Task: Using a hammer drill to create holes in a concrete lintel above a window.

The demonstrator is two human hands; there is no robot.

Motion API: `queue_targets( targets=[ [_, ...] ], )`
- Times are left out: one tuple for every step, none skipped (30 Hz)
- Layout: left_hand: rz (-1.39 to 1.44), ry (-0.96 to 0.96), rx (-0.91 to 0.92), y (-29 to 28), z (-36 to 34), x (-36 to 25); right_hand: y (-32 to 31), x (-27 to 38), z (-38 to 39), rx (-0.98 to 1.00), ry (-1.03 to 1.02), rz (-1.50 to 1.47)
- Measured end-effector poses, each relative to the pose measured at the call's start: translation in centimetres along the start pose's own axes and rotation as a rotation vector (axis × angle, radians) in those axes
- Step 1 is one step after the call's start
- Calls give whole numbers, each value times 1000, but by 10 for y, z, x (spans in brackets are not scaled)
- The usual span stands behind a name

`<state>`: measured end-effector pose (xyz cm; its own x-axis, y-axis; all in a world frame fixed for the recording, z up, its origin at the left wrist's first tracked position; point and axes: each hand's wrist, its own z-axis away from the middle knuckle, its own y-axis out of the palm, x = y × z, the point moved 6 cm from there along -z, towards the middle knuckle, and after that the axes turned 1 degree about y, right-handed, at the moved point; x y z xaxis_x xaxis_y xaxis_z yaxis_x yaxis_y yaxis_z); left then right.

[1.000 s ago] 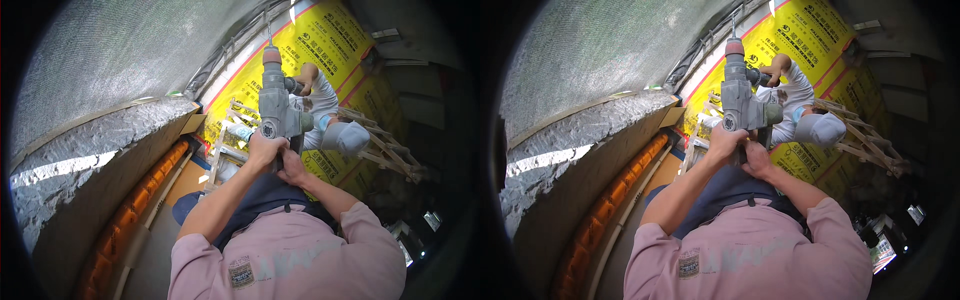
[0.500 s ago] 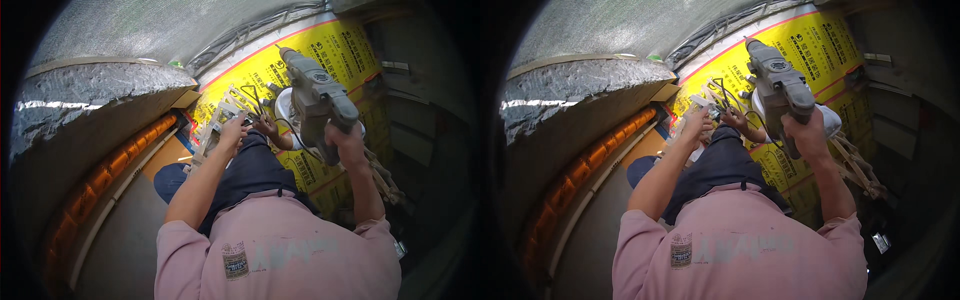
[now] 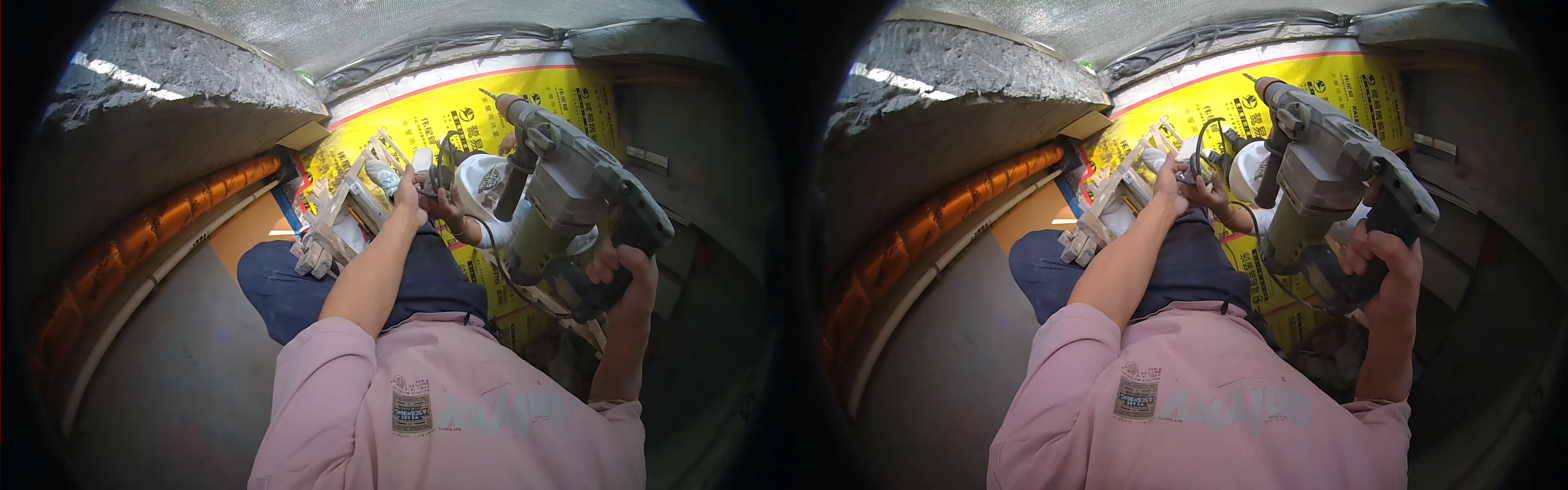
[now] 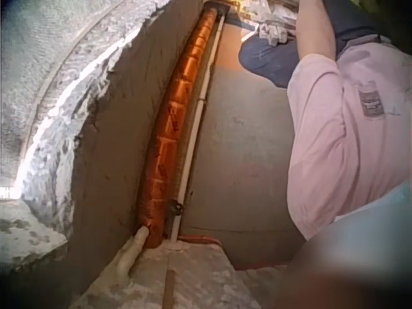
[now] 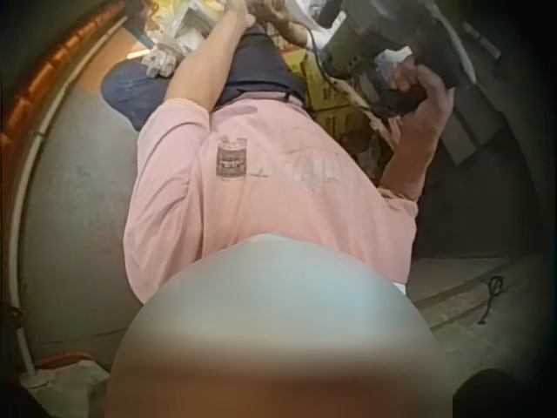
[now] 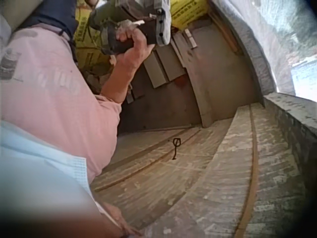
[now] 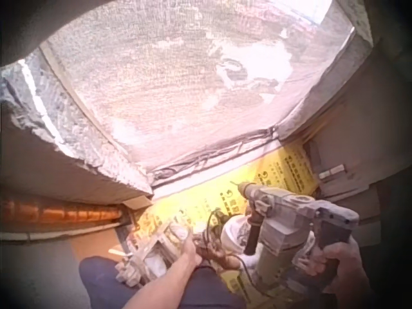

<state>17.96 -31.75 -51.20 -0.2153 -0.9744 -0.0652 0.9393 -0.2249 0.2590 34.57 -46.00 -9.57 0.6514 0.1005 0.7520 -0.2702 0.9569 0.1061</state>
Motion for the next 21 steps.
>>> queue_targets(
  targets=[
    [226,71,3,-1,-9,5,4,-3,1,10,24,9],
    [341,108,-8,3,-8,7,4,-6,2,13,46,17],
    [354,105,-5,1,-14,7,5,-9,4,16,45,30],
    [298,36,7,-2,-18,8,5,-13,6,12,63,45],
    [248,-25,15,-8,-24,7,8,-16,7,16,83,61],
    [249,-40,44,-13,-29,4,13,-17,7,8,93,80],
    [267,-32,43,-19,-33,2,16,-18,8,24,94,92],
    [230,-109,119,7,-18,8,6,-19,9,-17,107,85],
    [202,-160,178,16,-7,7,5,-22,9,-27,128,70],
    [260,-201,208,20,-7,10,6,-23,9,-34,128,74],
    [279,-182,198,8,-18,10,15,-25,8,-7,135,79],
    [310,-47,166,-12,-39,8,27,-27,5,22,133,109],
    [331,77,134,-26,-51,4,35,-30,1,41,130,136],
    [440,46,214,23,-18,10,18,-30,1,-26,115,146],
    [455,74,197,12,-25,7,27,-33,-2,-2,117,141],
    [448,259,115,-5,-30,-7,36,-36,-4,27,121,135],
    [442,436,29,-26,-34,-18,44,-40,-9,61,136,138],
    [381,370,67,12,4,-18,27,-40,-12,0,117,132],
    [379,373,65,19,28,-31,24,-39,-12,-6,110,115],
    [414,437,37,13,47,-48,29,-40,-15,14,116,115],
    [449,503,7,3,59,-62,32,-41,-17,14,120,122]
  ],
)
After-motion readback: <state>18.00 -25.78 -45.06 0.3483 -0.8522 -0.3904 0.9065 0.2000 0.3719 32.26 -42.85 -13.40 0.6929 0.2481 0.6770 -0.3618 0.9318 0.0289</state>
